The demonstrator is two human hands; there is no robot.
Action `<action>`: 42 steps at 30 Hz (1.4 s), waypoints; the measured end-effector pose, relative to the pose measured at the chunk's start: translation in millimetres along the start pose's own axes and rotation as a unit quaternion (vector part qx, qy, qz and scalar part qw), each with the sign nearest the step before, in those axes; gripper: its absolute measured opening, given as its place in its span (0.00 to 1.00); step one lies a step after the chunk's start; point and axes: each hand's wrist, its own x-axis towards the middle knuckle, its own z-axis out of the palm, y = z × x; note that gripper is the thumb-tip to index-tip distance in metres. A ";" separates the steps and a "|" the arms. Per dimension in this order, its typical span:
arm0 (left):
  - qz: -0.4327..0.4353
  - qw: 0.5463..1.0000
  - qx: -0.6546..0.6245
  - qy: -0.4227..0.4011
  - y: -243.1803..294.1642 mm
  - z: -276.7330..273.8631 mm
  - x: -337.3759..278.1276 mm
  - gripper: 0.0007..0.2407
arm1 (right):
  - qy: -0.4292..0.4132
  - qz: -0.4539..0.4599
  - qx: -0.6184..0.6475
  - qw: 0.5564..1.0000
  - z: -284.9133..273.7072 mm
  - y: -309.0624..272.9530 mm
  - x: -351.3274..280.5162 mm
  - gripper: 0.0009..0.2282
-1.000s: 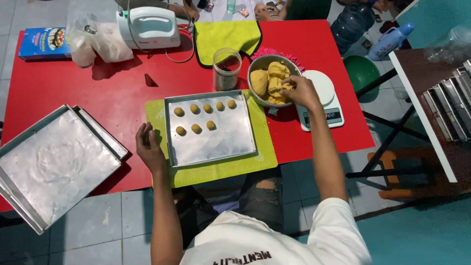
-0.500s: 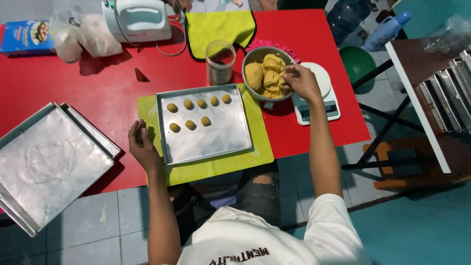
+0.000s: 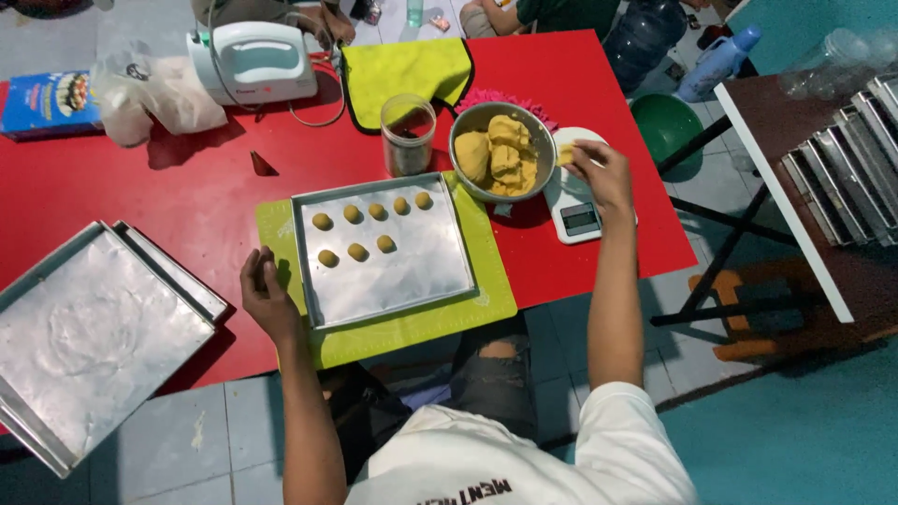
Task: Rolling small pieces of dough into spherical balls and arranging them on a baking sheet.
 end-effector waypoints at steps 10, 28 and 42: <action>-0.002 1.000 -0.003 0.007 3.8 7.4 3.1 0.13 | 0.124 -0.013 -0.270 0.955 -28.8 13.6 1.7 0.13; 0.040 0.998 0.041 -0.011 0.3 7.8 3.4 0.11 | 0.092 -0.220 -0.113 0.965 135.5 34.4 -130.8 0.07; 0.010 0.999 0.040 0.014 -20.4 6.3 6.3 0.08 | 0.054 -0.273 -0.159 0.947 182.1 54.2 -160.7 0.05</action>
